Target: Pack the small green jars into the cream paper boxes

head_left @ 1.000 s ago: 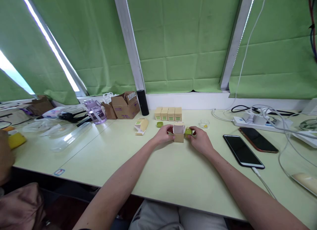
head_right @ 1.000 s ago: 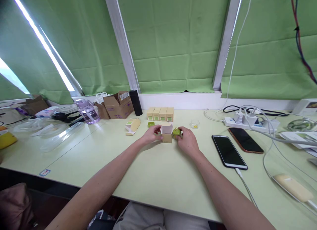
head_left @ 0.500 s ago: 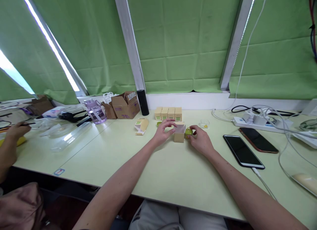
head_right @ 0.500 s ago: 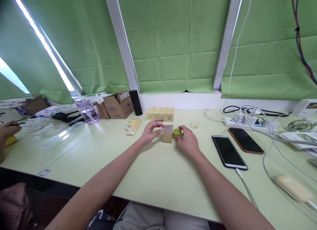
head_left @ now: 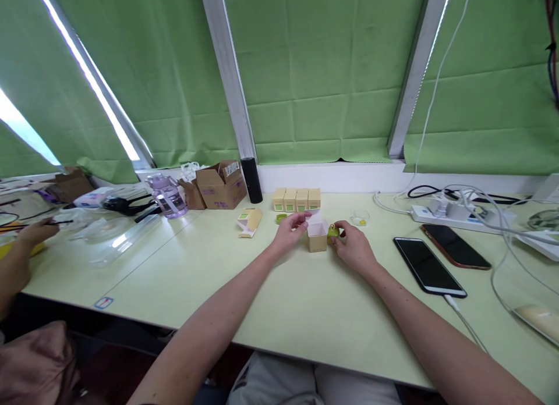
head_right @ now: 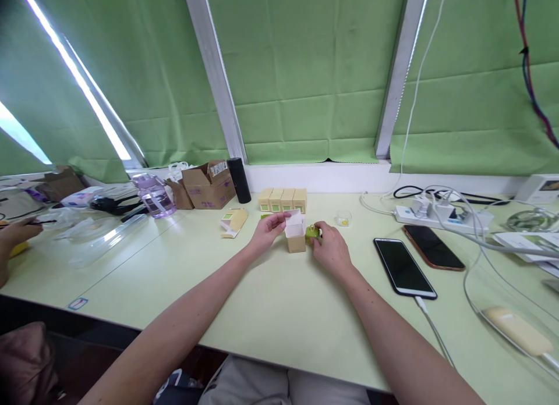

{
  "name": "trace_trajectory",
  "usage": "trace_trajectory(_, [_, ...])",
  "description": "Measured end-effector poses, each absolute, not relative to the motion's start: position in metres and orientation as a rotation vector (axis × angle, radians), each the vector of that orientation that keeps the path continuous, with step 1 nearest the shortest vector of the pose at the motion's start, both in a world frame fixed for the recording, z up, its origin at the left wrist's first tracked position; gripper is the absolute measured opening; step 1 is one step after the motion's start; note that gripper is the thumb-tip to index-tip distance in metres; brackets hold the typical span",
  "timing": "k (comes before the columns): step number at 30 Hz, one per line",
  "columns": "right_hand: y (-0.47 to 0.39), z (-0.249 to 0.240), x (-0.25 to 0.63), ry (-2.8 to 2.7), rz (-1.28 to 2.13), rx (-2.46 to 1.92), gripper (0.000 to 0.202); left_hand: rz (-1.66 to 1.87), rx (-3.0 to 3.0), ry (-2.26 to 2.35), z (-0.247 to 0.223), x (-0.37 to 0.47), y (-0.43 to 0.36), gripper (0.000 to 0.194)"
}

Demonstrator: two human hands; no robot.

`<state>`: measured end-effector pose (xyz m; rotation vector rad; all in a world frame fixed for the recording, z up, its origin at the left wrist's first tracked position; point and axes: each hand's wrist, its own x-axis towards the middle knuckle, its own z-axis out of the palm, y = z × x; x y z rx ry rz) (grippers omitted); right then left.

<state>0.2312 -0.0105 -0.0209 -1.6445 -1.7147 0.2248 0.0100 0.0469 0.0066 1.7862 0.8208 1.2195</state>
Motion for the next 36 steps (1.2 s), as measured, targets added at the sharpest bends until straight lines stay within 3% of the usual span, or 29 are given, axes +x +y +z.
trace_trajectory(4, [-0.012,-0.019,0.231,-1.729,0.214,-1.65,0.032,1.2,1.65,0.75,0.005,0.008,0.05,0.036])
trace_trajectory(14, [-0.013,-0.017,0.23,-1.743,0.216,-1.666,0.031,1.054,1.538,0.805,0.003,0.004,0.054,0.067])
trace_trajectory(25, [-0.011,-0.016,0.232,-1.622,0.189,-1.597,0.031,1.024,1.493,0.86,0.006,0.005,0.05,0.069])
trace_trajectory(36, [-0.025,0.009,0.224,-1.318,0.174,-1.067,0.043,0.981,1.59,0.814,0.009,0.006,0.045,0.066])
